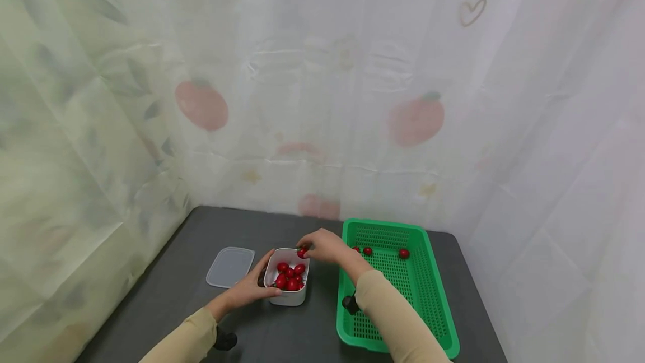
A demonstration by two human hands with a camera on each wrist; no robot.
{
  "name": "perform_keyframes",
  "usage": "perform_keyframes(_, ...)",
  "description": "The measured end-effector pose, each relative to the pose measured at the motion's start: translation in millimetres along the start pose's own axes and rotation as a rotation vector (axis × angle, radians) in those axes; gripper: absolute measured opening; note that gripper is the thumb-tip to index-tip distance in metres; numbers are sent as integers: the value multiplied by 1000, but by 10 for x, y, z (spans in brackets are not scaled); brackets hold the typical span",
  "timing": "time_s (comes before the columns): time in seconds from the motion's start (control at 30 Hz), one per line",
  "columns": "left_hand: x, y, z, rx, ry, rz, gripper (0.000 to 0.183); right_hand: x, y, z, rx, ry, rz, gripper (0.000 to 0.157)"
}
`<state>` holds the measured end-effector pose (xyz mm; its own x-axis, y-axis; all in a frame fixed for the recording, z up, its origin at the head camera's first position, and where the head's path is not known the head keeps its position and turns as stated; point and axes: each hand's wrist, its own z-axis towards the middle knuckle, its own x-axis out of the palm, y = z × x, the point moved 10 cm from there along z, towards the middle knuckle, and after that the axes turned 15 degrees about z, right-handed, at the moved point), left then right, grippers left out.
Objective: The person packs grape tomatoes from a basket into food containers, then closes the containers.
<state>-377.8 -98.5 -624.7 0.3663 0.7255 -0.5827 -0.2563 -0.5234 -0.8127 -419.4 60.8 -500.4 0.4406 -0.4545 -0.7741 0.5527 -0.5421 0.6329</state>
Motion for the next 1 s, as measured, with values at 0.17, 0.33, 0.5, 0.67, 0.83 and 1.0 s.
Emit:
perform_keyframes(0.17,1,25,5,-1,-6,5,108,75,-25,67,13,14,-22,27)
perform_keyframes(0.33,-1,40,6,-4,-13,18,108,134,-32,121,36,26,-43,26)
perform_keyframes(0.5,-2,51,4,-20,-18,25,108,189,-49,153,69,32,-43,25)
perform_keyframes(0.67,2,54,-2,-29,-15,24,107,247,-106,167,114,31,-77,24)
perform_keyframes(0.83,5,35,0,-12,-10,7,107,290,-125,179,128,33,-114,24)
perform_keyframes(1.0,3,24,-4,-4,-10,3,107,302,-100,162,131,40,-127,25)
